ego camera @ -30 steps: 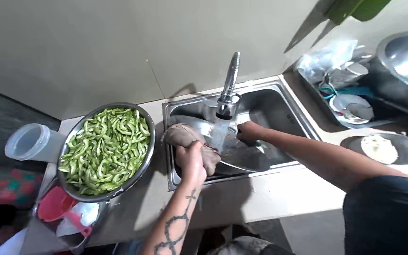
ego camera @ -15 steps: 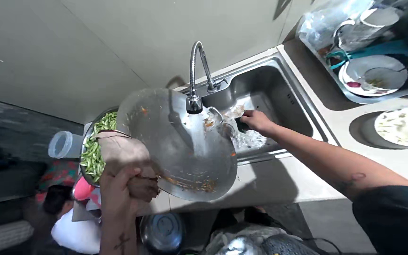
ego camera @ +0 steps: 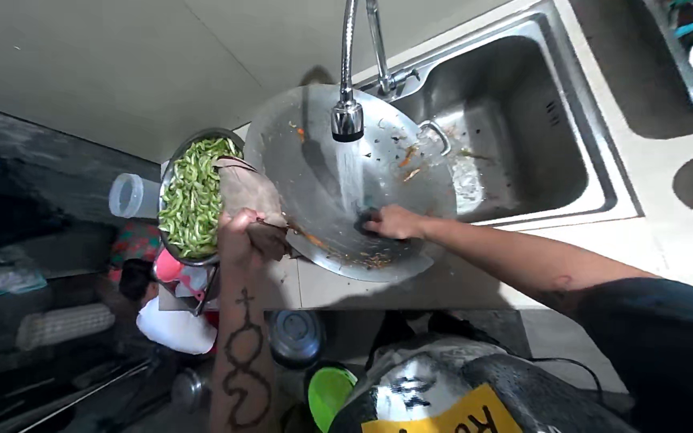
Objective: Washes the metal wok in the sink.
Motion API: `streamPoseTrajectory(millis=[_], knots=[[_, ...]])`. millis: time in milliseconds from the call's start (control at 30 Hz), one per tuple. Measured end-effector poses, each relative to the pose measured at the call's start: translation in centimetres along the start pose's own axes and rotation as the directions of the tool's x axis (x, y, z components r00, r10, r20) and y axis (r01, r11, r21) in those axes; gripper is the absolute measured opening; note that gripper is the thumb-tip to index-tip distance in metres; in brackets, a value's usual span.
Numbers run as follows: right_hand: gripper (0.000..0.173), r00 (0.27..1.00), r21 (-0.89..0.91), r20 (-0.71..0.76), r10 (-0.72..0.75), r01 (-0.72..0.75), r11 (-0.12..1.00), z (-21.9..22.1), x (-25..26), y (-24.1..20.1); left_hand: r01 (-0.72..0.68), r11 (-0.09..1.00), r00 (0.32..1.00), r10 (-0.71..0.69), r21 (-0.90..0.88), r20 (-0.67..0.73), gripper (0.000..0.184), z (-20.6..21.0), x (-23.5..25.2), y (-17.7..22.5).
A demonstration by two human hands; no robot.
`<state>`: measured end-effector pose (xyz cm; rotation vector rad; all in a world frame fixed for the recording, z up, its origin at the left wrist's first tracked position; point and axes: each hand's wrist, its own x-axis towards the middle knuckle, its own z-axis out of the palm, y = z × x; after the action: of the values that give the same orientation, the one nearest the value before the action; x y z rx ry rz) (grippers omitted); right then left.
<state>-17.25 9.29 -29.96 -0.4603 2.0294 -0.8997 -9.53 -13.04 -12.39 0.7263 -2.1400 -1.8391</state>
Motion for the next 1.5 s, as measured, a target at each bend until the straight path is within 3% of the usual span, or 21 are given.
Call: streamPoseTrajectory(millis=[100, 133, 200, 333, 400, 500, 567, 633, 733, 833, 967, 1033, 1100, 1267, 1367, 1433, 1500], knots=[[0.033, 0.971, 0.245, -0.153, -0.182, 0.216, 0.945, 1.4, 1.3, -4.6, -0.028, 1.0, 0.999, 0.028, -0.013, 0.033, 0.023, -0.1, 0.2, -0.1], [0.043, 0.953, 0.298, -0.184, -0.243, 0.289, 0.91, 1.8, 1.7, -6.2, -0.04, 0.999, 0.998, 0.041, -0.025, 0.046, 0.023, 0.0, 0.3, 0.0], [0.054, 0.92, 0.259, -0.212, -0.33, 0.378, 0.889, 2.2, 2.6, -9.0, -0.048, 0.998, 0.996, 0.05, -0.032, 0.07, 0.028, 0.0, 0.4, 0.3], [0.041, 0.871, 0.056, -0.266, -0.412, 0.441, 0.896, 2.3, 4.6, -6.5, -0.074, 0.996, 0.994, 0.077, -0.042, 0.075, 0.033, -0.3, 0.7, 0.3], [0.044, 0.885, -0.01, -0.268, -0.38, 0.391, 0.92, 2.4, 4.8, -3.9, -0.048, 0.996, 0.996, 0.054, -0.079, 0.074, 0.036, -0.4, 1.1, -0.1], [0.041, 0.918, -0.049, -0.274, -0.288, 0.286, 0.957, 3.0, 4.9, -4.3, -0.013, 0.997, 1.0, 0.014, -0.078, 0.018, 0.039, -0.6, 1.3, -0.8], [0.034, 0.887, 0.006, -0.354, -0.296, 0.319, 0.948, 2.8, 5.7, -6.7, -0.001, 0.999, 1.0, 0.002, -0.048, 0.027, 0.042, -0.7, 1.4, -0.7], [0.034, 0.875, 0.177, -0.431, -0.22, 0.321, 0.931, 1.4, 6.2, -10.4, -0.017, 0.999, 0.998, 0.019, -0.031, 0.052, 0.041, -0.6, 1.3, -0.3], [0.035, 0.935, 0.475, -0.347, -0.073, 0.243, 0.846, -1.8, 3.2, -17.1, -0.057, 0.998, 0.996, 0.057, -0.006, 0.069, 0.038, -0.4, 1.0, 0.1], [0.033, 0.931, 0.387, -0.319, -0.177, 0.299, 0.872, -2.5, -1.8, -20.1, -0.081, 0.996, 0.996, 0.082, -0.031, 0.018, 0.032, 0.4, 1.3, 0.4], [0.031, 0.89, 0.199, -0.311, -0.332, 0.403, 0.893, 2.1, -5.2, -15.0, -0.099, 0.993, 0.995, 0.101, -0.067, 0.027, 0.029, 0.8, 1.4, 0.7], [0.029, 0.966, 0.162, -0.133, -0.222, 0.242, 0.956, 3.3, -5.9, -9.8, -0.124, 0.99, 0.991, 0.127, -0.068, 0.041, 0.027, 0.9, 1.6, 0.8], [0.03, 0.994, 0.047, -0.009, -0.11, 0.111, 0.993, 3.1, -5.7, -4.1, -0.142, 0.988, 0.986, 0.146, -0.063, 0.082, 0.028, 0.7, 1.9, 0.8], [0.025, 0.993, -0.301, -0.071, 0.09, -0.107, 0.947, 0.2, -3.6, 3.7, -0.071, 0.997, 0.997, 0.071, 0.006, 0.006, 0.027, 1.1, 1.1, 0.5], [0.025, 0.972, -0.159, -0.232, -0.04, 0.003, 0.987, -1.1, -2.6, 1.2, -0.072, 0.996, 0.996, 0.069, 0.054, 0.06, 0.03, 0.3, 0.9, 0.2], [0.031, 0.923, 0.02, -0.344, -0.173, 0.191, 0.981, -0.8, -3.5, -4.5, -0.096, 0.994, 0.993, 0.092, 0.054, 0.078, 0.028, 0.5, 0.9, 0.5], [0.043, 0.851, 0.162, -0.387, -0.354, 0.441, 0.882, 0.9, -4.6, -9.5, -0.115, 0.991, 0.991, 0.111, 0.069, 0.07, 0.026, 1.3, 0.4, 1.1]])
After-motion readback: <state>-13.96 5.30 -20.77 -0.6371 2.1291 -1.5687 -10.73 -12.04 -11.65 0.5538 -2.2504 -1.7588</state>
